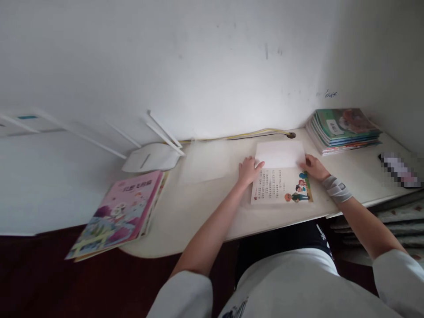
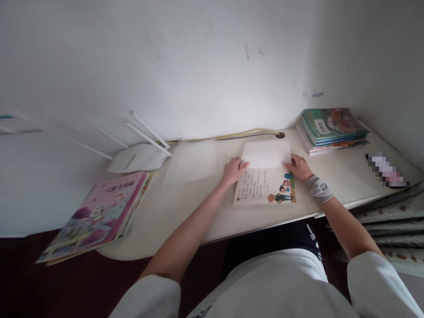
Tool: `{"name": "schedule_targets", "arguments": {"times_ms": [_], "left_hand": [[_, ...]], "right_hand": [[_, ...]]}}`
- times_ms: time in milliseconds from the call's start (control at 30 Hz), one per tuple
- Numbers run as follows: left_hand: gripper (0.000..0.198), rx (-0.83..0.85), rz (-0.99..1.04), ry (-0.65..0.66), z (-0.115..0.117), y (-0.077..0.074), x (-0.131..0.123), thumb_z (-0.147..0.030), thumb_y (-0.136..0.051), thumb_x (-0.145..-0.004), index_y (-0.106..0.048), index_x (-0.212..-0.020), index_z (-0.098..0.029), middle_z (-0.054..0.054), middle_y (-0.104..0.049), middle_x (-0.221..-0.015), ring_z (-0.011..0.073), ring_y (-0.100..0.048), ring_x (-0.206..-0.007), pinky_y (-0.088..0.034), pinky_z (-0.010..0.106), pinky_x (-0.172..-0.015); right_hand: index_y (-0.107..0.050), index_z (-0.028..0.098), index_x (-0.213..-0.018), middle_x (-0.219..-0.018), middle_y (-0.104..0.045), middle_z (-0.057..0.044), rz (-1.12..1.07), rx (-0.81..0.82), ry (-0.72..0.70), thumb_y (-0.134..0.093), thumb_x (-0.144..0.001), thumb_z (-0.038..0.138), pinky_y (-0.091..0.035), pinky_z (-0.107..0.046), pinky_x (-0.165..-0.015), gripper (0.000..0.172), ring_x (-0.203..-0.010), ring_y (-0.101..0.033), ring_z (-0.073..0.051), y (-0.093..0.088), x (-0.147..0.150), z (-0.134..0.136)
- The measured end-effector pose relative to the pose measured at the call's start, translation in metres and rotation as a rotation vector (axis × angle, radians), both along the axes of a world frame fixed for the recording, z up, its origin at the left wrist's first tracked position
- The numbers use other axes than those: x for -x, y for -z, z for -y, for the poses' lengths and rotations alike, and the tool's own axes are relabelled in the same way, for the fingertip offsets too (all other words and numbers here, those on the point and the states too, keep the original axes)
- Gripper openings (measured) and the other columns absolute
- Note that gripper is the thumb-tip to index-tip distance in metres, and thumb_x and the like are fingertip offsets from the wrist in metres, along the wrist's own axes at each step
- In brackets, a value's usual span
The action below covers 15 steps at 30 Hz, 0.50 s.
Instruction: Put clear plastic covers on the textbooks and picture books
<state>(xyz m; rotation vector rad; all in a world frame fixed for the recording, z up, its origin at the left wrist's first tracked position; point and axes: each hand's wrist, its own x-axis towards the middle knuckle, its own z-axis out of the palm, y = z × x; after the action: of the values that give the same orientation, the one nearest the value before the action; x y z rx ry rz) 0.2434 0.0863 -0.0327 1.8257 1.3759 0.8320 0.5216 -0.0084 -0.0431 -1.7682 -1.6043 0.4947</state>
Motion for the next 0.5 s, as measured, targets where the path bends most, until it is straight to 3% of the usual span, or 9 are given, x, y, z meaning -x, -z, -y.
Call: {"name": "schedule_targets", "arguments": {"times_ms": [133, 233, 367, 500], "left_hand": [[0.036, 0.058, 0.188, 0.015, 0.005, 0.009, -0.008, -0.029, -0.061, -0.071, -0.053, -0.103, -0.016, 0.007, -0.067, -0.092, 0.0215, -0.064, -0.089, -0.048, 0.036, -0.079], [0.041, 0.161, 0.421, 0.077, 0.01, 0.01, -0.005, -0.031, -0.067, -0.065, -0.056, -0.101, -0.013, 0.006, -0.068, -0.085, 0.02, -0.065, -0.078, -0.049, 0.032, -0.07], [0.035, 0.181, 0.469, 0.081, 0.01, 0.011, -0.001, -0.037, -0.071, -0.06, -0.065, -0.083, -0.012, 0.004, -0.067, -0.073, 0.019, -0.062, -0.071, -0.048, 0.03, -0.066], [0.034, 0.14, 0.427, 0.049, 0.01, 0.012, -0.001, -0.042, -0.069, -0.063, -0.067, -0.078, -0.012, 0.002, -0.063, -0.066, 0.0159, -0.058, -0.064, -0.044, 0.026, -0.059]], "right_hand": [[-0.05, 0.019, -0.097, -0.088, -0.067, -0.003, -0.477, -0.026, -0.061, -0.062, -0.07, 0.048, -0.052, -0.039, -0.074, 0.041, -0.081, -0.063, -0.02, 0.0, 0.004, 0.003], [-0.056, 0.019, -0.093, -0.086, -0.068, -0.001, -0.732, -0.003, -0.111, -0.074, -0.06, 0.042, -0.052, -0.036, -0.073, 0.045, -0.075, -0.063, -0.018, 0.0, 0.004, 0.005], [-0.062, 0.016, -0.079, -0.076, -0.068, -0.001, -0.757, 0.002, -0.051, -0.077, -0.056, 0.044, -0.051, -0.033, -0.068, 0.039, -0.065, -0.06, -0.015, 0.003, 0.002, 0.003], [-0.062, 0.015, -0.073, -0.068, -0.065, -0.001, -0.587, -0.018, -0.02, -0.071, -0.062, 0.054, -0.047, -0.028, -0.056, 0.042, -0.059, -0.055, -0.013, 0.0, 0.002, 0.002]]}}
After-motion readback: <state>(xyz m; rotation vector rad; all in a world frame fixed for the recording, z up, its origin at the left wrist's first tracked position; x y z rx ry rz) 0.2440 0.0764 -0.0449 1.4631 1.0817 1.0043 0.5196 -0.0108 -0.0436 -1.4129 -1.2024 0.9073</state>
